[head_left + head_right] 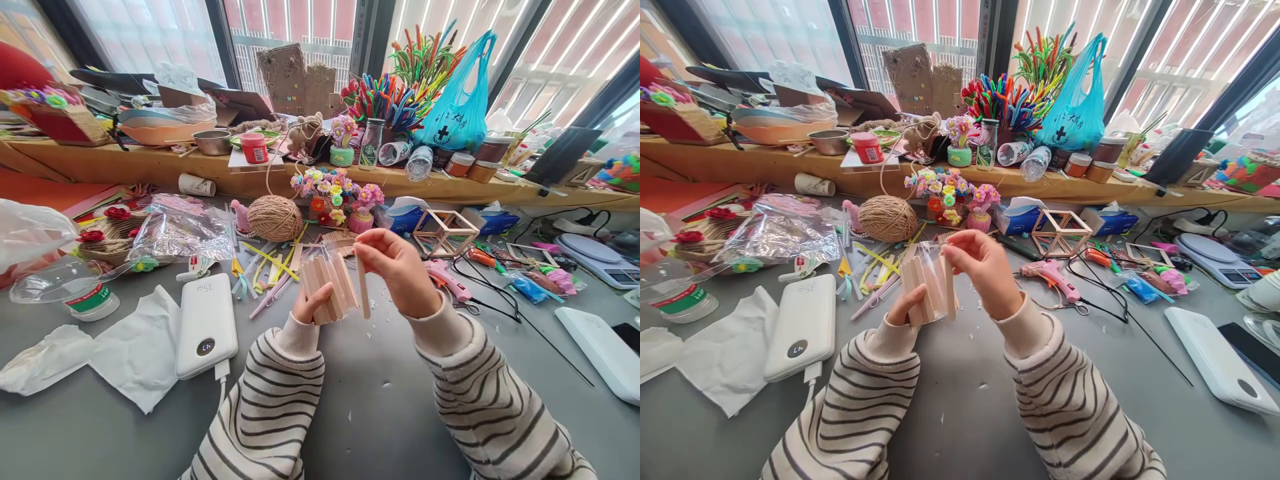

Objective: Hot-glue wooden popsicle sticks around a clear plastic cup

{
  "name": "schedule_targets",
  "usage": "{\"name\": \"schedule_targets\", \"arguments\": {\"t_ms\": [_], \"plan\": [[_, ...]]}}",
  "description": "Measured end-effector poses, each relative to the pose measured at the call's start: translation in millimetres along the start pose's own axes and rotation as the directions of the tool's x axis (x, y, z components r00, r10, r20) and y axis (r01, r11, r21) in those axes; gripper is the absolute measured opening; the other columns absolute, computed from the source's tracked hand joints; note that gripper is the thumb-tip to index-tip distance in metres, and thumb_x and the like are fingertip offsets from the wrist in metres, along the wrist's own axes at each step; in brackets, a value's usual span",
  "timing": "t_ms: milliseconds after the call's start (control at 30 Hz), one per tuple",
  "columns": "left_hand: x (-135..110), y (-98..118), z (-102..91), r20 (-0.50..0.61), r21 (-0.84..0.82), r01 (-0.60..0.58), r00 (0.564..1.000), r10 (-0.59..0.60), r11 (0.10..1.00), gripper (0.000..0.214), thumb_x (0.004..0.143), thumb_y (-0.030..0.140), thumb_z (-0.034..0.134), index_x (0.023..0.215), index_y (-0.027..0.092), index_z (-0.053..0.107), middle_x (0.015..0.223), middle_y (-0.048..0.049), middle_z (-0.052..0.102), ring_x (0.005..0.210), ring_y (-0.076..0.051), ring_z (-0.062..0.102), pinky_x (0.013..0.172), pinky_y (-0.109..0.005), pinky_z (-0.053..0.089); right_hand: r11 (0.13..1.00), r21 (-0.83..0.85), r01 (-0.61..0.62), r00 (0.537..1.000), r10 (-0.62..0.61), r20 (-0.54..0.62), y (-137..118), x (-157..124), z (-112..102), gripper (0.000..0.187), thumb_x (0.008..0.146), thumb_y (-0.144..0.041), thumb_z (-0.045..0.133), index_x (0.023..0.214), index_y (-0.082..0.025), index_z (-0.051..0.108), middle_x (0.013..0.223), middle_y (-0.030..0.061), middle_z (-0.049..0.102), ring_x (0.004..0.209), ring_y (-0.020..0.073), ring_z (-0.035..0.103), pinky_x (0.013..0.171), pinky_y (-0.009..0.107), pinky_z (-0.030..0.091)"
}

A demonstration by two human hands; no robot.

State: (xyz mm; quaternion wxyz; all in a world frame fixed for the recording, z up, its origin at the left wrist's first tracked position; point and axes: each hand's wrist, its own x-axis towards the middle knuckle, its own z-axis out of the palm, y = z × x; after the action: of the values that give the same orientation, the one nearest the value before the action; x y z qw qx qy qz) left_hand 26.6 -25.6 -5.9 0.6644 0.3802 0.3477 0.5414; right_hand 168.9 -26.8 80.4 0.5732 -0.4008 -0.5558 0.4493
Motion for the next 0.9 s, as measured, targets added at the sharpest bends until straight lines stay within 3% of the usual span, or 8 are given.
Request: {"name": "schedule_targets", "arguments": {"t_ms": [67,167,267,533,733,900], "plan": [[-3.6,1.0,3.1,0.034,-0.004,0.005,0.999,-0.005,1.000,0.065,0.055,0.047,0.070,0.110,0.016,0.055,0.106,-0.0083,0.063,0.107,-0.032,0.052,0.093,-0.043,0.039,1.000,0.004,0.020,1.000,-0.020,-0.015,7.8,-4.0,11.9,0.021,0.067,-0.033,0.066,0.078,-0.018,0.055,0.072,-0.0016,0.059,0.062,0.0085,0.054,0.051,0.020,0.044],[-7.3,1.5,7.5,0.037,-0.020,-0.002,0.999,0.003,1.000,0.059,0.056,0.045,0.071,0.107,0.017,0.057,0.098,-0.0064,0.065,0.100,-0.030,0.056,0.088,-0.041,0.043,0.989,-0.086,0.120,0.989,-0.127,-0.078,23.7,-5.6,22.6,0.019,0.070,-0.030,0.063,0.081,-0.018,0.054,0.076,-0.0004,0.059,0.069,0.0093,0.056,0.062,0.023,0.047],[-6.7,-0.4,10.0,0.048,-0.050,-0.024,0.998,0.026,0.998,0.059,0.054,0.044,0.073,0.104,0.015,0.059,0.095,-0.0078,0.066,0.097,-0.030,0.058,0.085,-0.040,0.044,0.962,-0.189,0.199,0.968,-0.223,-0.117,33.5,-7.2,27.1,0.014,0.074,-0.029,0.058,0.083,-0.019,0.053,0.077,0.0000,0.058,0.067,0.0095,0.055,0.061,0.022,0.047],[2.3,-12.4,6.3,0.054,-0.014,-0.092,0.994,0.092,0.996,0.071,0.052,0.043,0.074,0.113,0.012,0.053,0.100,-0.0112,0.063,0.103,-0.032,0.055,0.093,-0.043,0.038,0.821,-0.466,0.332,0.917,-0.397,-0.046,34.3,-12.6,30.9,0.007,0.078,-0.023,0.051,0.084,-0.019,0.054,0.084,0.0020,0.055,0.067,0.0094,0.051,0.057,0.022,0.045],[-2.3,-7.6,9.1,0.095,0.027,-0.142,0.986,0.139,0.990,0.067,0.055,0.038,0.073,0.113,0.013,0.051,0.104,-0.0116,0.061,0.103,-0.033,0.054,0.091,-0.045,0.040,0.793,-0.493,0.359,0.898,-0.438,-0.050,32.4,-11.6,30.7,0.006,0.077,-0.019,0.053,0.083,-0.019,0.054,0.086,0.0018,0.050,0.064,0.0082,0.049,0.056,0.022,0.045],[-5.6,1.9,13.5,0.150,-0.022,-0.153,0.976,0.155,0.988,0.055,0.056,0.035,0.071,0.105,0.012,0.057,0.102,-0.0100,0.063,0.104,-0.033,0.054,0.092,-0.044,0.040,0.765,-0.520,0.380,0.908,-0.415,0.053,23.9,-9.2,21.6,0.004,0.077,-0.021,0.055,0.080,-0.018,0.056,0.081,0.0003,0.053,0.055,0.0056,0.049,0.052,0.021,0.045]]}}
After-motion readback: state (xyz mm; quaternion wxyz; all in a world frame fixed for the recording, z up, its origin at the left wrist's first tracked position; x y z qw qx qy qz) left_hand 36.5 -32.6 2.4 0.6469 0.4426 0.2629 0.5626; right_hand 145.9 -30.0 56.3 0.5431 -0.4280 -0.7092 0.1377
